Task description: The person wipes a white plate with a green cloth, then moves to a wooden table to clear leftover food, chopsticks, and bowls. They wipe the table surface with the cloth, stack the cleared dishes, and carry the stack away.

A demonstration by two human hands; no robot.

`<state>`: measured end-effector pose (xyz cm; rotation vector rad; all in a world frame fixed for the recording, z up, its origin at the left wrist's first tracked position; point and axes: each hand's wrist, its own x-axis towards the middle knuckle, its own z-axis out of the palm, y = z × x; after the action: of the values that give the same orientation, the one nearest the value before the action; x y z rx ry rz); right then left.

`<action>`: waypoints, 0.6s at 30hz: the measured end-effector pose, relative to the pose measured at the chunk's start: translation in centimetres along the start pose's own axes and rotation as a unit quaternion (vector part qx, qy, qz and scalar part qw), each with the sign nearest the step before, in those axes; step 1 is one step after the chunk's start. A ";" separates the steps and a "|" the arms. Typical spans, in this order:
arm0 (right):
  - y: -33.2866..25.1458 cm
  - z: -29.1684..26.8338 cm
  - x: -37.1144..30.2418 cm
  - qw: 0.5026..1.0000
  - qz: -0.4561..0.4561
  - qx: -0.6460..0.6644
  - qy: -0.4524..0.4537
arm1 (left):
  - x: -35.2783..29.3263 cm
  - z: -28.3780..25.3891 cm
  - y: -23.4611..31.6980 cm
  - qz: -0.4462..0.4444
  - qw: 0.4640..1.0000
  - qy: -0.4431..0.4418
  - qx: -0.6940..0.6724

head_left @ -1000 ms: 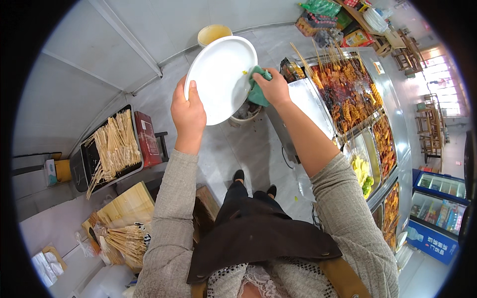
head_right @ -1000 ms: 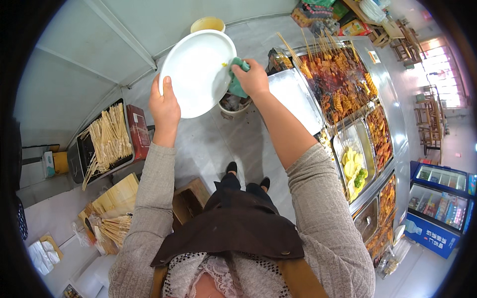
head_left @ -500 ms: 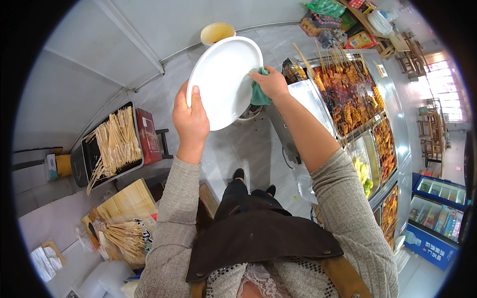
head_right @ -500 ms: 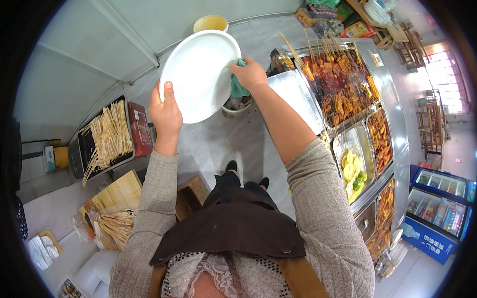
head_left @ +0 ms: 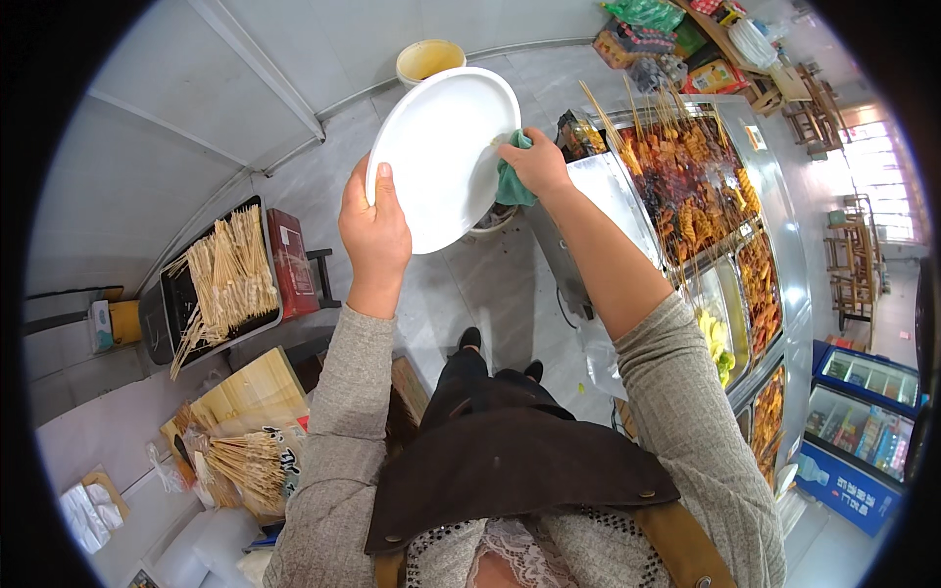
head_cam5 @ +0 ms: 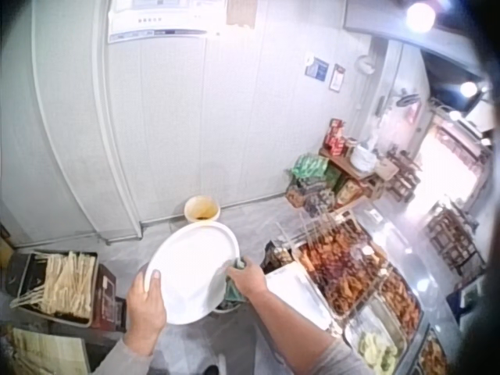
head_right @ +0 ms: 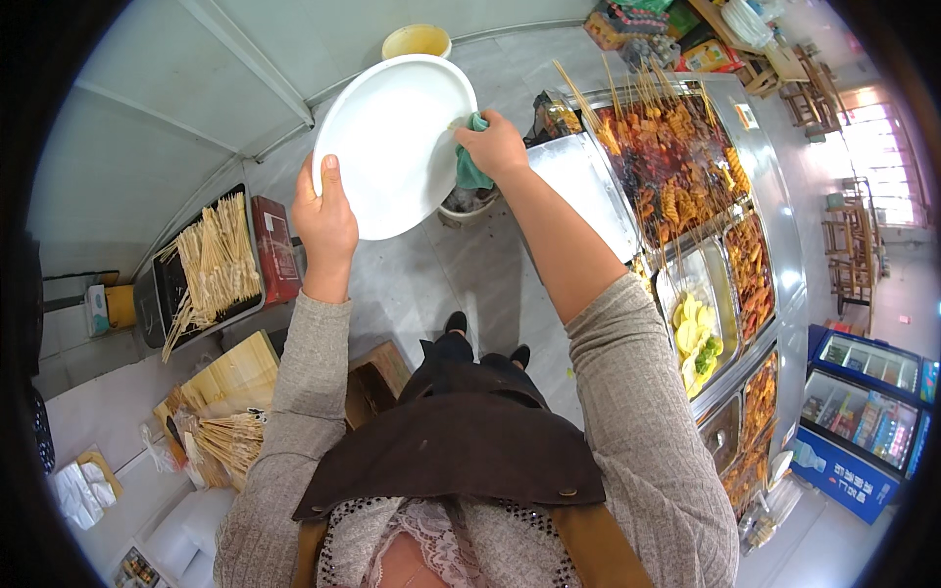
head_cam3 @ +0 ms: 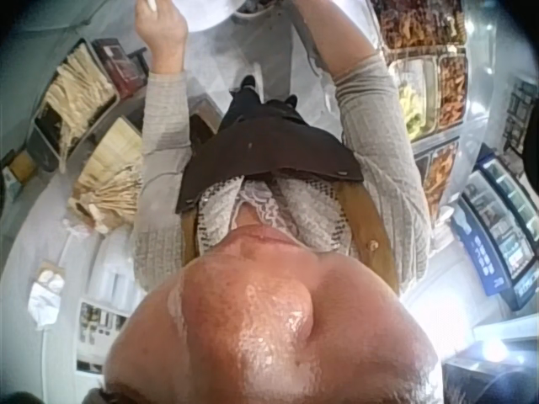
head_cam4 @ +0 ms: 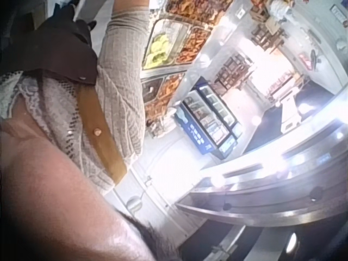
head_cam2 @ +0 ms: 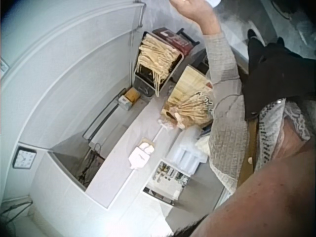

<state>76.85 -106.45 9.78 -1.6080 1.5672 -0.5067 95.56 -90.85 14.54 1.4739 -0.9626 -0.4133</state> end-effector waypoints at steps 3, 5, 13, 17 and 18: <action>0.1 -0.2 -0.1 1.000 0.011 0.011 -0.017 | 0.0 0.0 0.0 -0.006 1.000 0.007 -0.014; 0.0 -0.3 -0.1 1.000 -0.005 0.008 -0.016 | 0.1 -0.1 0.0 -0.002 1.000 0.005 -0.004; -0.1 -0.2 -0.4 0.999 -0.005 -0.033 -0.001 | 0.1 -0.1 -0.1 -0.007 1.000 0.001 -0.002; -0.3 -0.4 -0.2 1.000 0.006 -0.013 0.005 | 0.4 -0.2 0.0 -0.011 1.000 -0.007 -0.013; -0.3 -0.5 -0.1 1.000 -0.001 -0.026 0.008 | 0.4 -0.2 0.0 -0.008 1.000 -0.007 -0.013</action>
<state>76.67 -106.50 10.33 -1.6480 1.6033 -0.4848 95.93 -91.09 14.71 1.4566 -0.9543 -0.4470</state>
